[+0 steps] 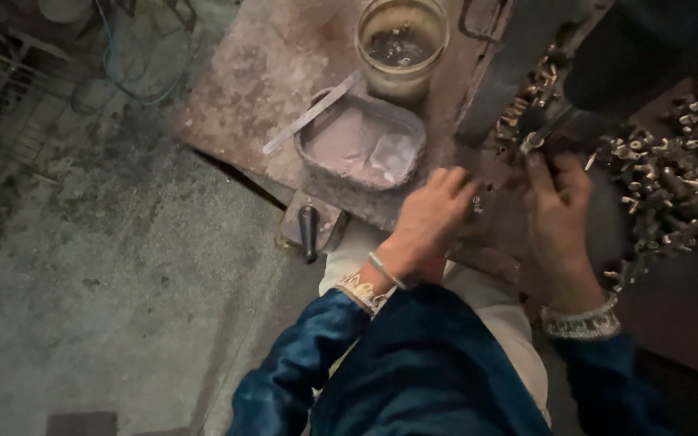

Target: The person repeatedly places small metal pieces into a manual punching machine, presses the lever to punch each piece, and then removes the finished piece. This cycle is performed continuously for many identical metal parts.

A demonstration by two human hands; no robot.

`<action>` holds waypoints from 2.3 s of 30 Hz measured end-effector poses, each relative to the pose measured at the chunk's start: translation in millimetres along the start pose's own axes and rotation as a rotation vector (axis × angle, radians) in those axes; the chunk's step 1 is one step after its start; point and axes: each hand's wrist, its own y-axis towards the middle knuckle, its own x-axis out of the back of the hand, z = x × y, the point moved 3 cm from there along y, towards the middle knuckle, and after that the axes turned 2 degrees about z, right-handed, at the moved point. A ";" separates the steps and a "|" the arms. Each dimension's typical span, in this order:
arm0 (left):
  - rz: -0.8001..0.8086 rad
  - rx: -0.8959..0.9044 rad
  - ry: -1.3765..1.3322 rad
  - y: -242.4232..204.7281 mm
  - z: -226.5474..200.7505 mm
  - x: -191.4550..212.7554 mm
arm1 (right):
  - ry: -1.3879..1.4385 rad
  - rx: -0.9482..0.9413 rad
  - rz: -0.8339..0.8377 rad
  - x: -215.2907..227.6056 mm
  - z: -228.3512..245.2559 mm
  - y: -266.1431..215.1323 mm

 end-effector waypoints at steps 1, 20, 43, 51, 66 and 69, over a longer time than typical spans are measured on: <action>-0.001 -0.005 -0.002 3.1 -0.3 3.2 | -0.001 0.004 -0.004 -1.8 1.1 -0.1; -0.237 0.830 -1.474 -50.2 8.8 -15.4 | 0.044 -0.018 -0.026 1.0 -12.9 -4.4; 0.081 0.342 -0.224 -0.9 18.2 10.5 | -0.071 -0.228 0.260 29.2 -20.9 -35.4; 0.033 0.503 -1.216 10.6 72.1 25.3 | -1.053 0.240 0.554 40.0 -36.2 -29.3; -0.296 0.276 -0.734 41.9 -34.4 36.1 | -0.076 0.093 0.341 37.0 -59.7 9.3; -0.296 0.298 -0.762 55.4 -33.2 43.7 | 0.090 0.038 0.128 2.2 -14.4 5.7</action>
